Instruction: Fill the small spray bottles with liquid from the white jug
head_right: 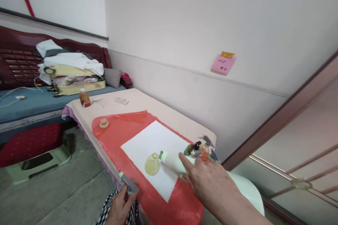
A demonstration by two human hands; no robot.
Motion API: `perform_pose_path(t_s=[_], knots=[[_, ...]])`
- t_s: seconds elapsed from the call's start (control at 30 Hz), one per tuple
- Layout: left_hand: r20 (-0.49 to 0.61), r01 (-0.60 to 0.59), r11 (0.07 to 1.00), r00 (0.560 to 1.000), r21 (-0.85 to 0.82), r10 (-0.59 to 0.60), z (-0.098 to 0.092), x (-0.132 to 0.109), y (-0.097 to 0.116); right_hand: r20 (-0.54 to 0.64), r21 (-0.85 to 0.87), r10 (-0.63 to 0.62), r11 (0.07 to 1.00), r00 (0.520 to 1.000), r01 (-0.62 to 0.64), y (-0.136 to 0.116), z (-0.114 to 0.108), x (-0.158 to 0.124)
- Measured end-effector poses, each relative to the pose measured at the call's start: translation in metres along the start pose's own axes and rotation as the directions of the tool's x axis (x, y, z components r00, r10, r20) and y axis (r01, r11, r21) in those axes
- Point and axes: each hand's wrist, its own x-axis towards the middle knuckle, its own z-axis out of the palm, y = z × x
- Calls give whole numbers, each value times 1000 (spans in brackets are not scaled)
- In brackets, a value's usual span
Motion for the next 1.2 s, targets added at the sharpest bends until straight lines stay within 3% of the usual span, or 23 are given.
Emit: perform_pose_path(t_s=[0.17, 0.4, 1.2], knots=[[-35, 27, 999, 999, -33, -29, -3, 2, 11, -8, -8, -6, 1000, 1000, 6, -1, 0, 2], [-80, 52, 998, 995, -47, -55, 3, -2, 7, -19, -8, -12, 1000, 1000, 12, -2, 1, 1], [-41, 73, 992, 996, -102, -78, 6, -5, 3, 26, -67, -17, 998, 1000, 19, -8, -4, 11]])
